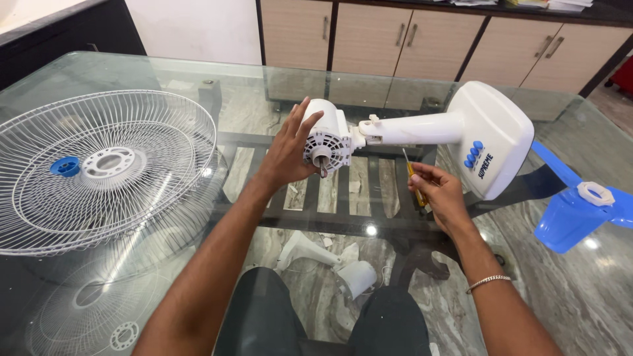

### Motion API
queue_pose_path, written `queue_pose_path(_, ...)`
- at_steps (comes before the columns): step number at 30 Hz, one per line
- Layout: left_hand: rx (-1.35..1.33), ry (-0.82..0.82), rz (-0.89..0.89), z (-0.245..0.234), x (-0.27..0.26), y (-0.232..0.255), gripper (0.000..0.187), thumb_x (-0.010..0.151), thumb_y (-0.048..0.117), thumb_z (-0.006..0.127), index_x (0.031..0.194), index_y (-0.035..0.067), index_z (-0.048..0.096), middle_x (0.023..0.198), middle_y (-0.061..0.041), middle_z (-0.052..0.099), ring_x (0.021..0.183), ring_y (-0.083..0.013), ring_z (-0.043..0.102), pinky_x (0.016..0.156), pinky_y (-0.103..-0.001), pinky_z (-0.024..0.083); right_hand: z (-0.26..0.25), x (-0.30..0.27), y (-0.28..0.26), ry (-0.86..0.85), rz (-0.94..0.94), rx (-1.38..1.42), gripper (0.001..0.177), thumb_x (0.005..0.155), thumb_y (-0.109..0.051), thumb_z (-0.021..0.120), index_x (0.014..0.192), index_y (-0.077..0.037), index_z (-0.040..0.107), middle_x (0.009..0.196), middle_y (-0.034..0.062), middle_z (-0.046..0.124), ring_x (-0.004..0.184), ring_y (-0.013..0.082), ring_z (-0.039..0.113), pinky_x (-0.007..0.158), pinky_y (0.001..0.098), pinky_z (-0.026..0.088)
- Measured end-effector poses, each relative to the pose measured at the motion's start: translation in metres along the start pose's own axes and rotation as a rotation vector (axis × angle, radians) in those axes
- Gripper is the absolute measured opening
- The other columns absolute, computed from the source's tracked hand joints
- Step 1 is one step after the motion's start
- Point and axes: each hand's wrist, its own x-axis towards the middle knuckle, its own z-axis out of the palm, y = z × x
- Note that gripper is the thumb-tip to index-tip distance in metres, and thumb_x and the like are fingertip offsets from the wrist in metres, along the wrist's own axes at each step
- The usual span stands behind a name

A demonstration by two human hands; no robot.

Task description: The person disassembles a table fan on a glass table. They remove the front grille, detach the blue blade and its nut, then use a screwdriver to unscrew and separate the rear motor cover from the motor housing, setting parts aside on the table.

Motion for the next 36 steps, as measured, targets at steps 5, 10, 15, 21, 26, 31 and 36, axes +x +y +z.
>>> queue_pose_path(5, 0.046, -0.114, -0.036, 0.001, 0.005, -0.006, 0.110, 0.052, 0.041, 0.103, 0.143, 0.011, 0.050, 0.156, -0.022, 0.045, 0.145, -0.0480, 0.039, 0.116, -0.057, 0.041, 0.000, -0.003, -0.004, 0.100, -0.114, 0.061, 0.020, 0.098, 0.001, 0.063, 0.118, 0.003, 0.065, 0.101, 0.0073, 0.068, 0.084, 0.0141, 0.067, 0.076, 0.0295, 0.061)
queue_pose_path(10, 0.113, -0.073, 0.061, 0.001, 0.003, -0.014, 0.102, 0.059, 0.046, 0.099, 0.142, 0.008, 0.054, 0.152, -0.024, 0.050, 0.139, -0.0487, 0.048, 0.111, -0.056, 0.047, 0.006, -0.013, -0.018, 0.194, -0.362, -0.044, 0.015, 0.103, 0.001, 0.056, 0.118, -0.001, 0.056, 0.100, 0.0066, 0.068, 0.079, 0.0135, 0.065, 0.065, 0.0254, 0.050)
queue_pose_path(15, 0.163, -0.066, 0.099, 0.000, 0.003, -0.018, 0.098, 0.061, 0.052, 0.096, 0.139, 0.007, 0.057, 0.149, -0.023, 0.054, 0.134, -0.0478, 0.054, 0.106, -0.055, 0.051, 0.015, -0.023, -0.025, 0.261, -0.533, -0.295, 0.013, 0.101, -0.005, 0.066, 0.112, 0.000, 0.062, 0.090, 0.0039, 0.066, 0.080, 0.0098, 0.062, 0.068, 0.0235, 0.050)
queue_pose_path(21, 0.222, -0.048, 0.145, -0.008, 0.002, -0.015, 0.094, 0.063, 0.058, 0.094, 0.136, 0.008, 0.061, 0.145, -0.019, 0.060, 0.130, -0.0425, 0.060, 0.097, -0.051, 0.059, 0.020, -0.031, -0.036, 0.367, -0.579, -0.551, 0.014, 0.097, -0.008, 0.074, 0.093, 0.003, 0.066, 0.080, 0.0075, 0.062, 0.066, 0.0127, 0.054, 0.058, 0.0297, 0.043)
queue_pose_path(26, 0.226, -0.067, 0.178, -0.020, 0.019, -0.008, 0.095, 0.055, 0.062, 0.093, 0.129, 0.009, 0.063, 0.128, -0.019, 0.070, 0.111, -0.0402, 0.070, 0.079, -0.047, 0.063, 0.021, -0.035, -0.043, 0.379, -0.587, -0.561, 0.013, 0.098, -0.008, 0.073, 0.094, 0.002, 0.067, 0.081, 0.0080, 0.063, 0.065, 0.0139, 0.055, 0.058, 0.0305, 0.043)
queue_pose_path(31, 0.076, -0.225, 0.065, -0.044, 0.043, 0.007, 0.087, 0.059, 0.064, 0.091, 0.124, 0.012, 0.066, 0.107, -0.010, 0.078, 0.094, -0.0285, 0.077, 0.074, -0.041, 0.064, 0.026, -0.040, -0.054, 0.440, -0.719, -0.568, 0.014, 0.100, -0.008, 0.072, 0.095, 0.003, 0.065, 0.085, 0.0088, 0.062, 0.068, 0.0159, 0.056, 0.060, 0.0315, 0.043)
queue_pose_path(36, 0.036, -0.435, -0.175, -0.065, 0.068, 0.017, 0.094, 0.052, 0.065, 0.091, 0.125, 0.011, 0.065, 0.098, -0.009, 0.079, 0.087, -0.0266, 0.077, 0.074, -0.041, 0.062, 0.033, -0.048, -0.067, 0.484, -0.803, -0.563, 0.011, 0.099, -0.006, 0.072, 0.096, 0.001, 0.065, 0.090, 0.0095, 0.059, 0.072, 0.0185, 0.055, 0.063, 0.0330, 0.043)
